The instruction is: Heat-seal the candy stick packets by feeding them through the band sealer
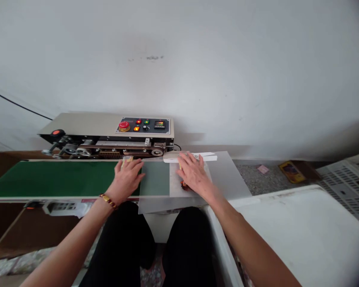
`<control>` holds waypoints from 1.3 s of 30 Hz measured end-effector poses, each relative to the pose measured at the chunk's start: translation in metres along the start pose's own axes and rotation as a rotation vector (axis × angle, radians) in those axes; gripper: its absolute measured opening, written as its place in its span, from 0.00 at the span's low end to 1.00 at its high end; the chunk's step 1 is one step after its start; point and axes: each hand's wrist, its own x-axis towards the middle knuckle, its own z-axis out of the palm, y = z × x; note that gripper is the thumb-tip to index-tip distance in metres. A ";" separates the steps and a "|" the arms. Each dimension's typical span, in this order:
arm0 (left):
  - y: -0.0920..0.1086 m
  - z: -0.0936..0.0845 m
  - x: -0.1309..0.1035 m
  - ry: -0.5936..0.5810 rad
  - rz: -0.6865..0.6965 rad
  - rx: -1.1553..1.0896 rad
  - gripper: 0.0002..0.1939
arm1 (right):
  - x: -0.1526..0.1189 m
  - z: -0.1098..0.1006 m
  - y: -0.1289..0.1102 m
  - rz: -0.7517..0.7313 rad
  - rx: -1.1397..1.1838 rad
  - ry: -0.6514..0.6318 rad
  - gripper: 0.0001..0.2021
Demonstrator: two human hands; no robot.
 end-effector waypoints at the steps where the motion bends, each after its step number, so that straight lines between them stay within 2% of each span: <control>1: 0.014 0.003 0.002 -0.004 0.030 -0.044 0.18 | -0.005 0.001 0.004 0.053 0.025 0.026 0.21; 3: 0.048 0.012 0.007 -0.019 0.100 -0.131 0.17 | -0.015 0.002 0.013 0.134 0.080 0.056 0.23; 6: 0.097 0.026 0.018 -0.007 0.194 -0.214 0.19 | -0.024 0.006 0.022 0.138 0.109 0.044 0.23; 8: 0.118 0.034 0.023 -0.010 0.237 -0.237 0.21 | -0.023 0.010 0.022 0.103 0.080 0.029 0.23; 10: 0.126 0.040 0.027 -0.035 0.248 -0.227 0.23 | -0.019 0.014 0.021 0.084 0.045 0.029 0.23; 14: 0.118 0.050 0.028 -0.086 0.248 -0.163 0.24 | -0.020 0.013 0.023 0.135 0.008 0.020 0.23; 18: 0.111 0.051 0.027 -0.094 0.245 -0.114 0.25 | -0.027 0.006 0.026 0.220 -0.001 0.000 0.22; 23: 0.108 0.045 0.022 -0.106 0.222 -0.020 0.26 | -0.021 0.012 0.018 0.052 -0.040 0.022 0.22; 31: 0.063 0.030 0.016 -0.116 0.194 -0.004 0.23 | -0.027 0.012 0.024 0.118 -0.050 -0.017 0.21; 33: 0.064 0.027 0.020 -0.096 0.174 -0.038 0.21 | -0.026 0.011 0.023 0.092 -0.050 0.008 0.21; 36: 0.077 0.028 0.027 -0.074 0.197 -0.063 0.22 | -0.024 0.012 0.019 0.055 -0.053 0.050 0.21; 39: 0.088 0.034 0.030 -0.095 0.225 -0.053 0.24 | -0.026 0.011 0.019 0.024 -0.088 0.035 0.21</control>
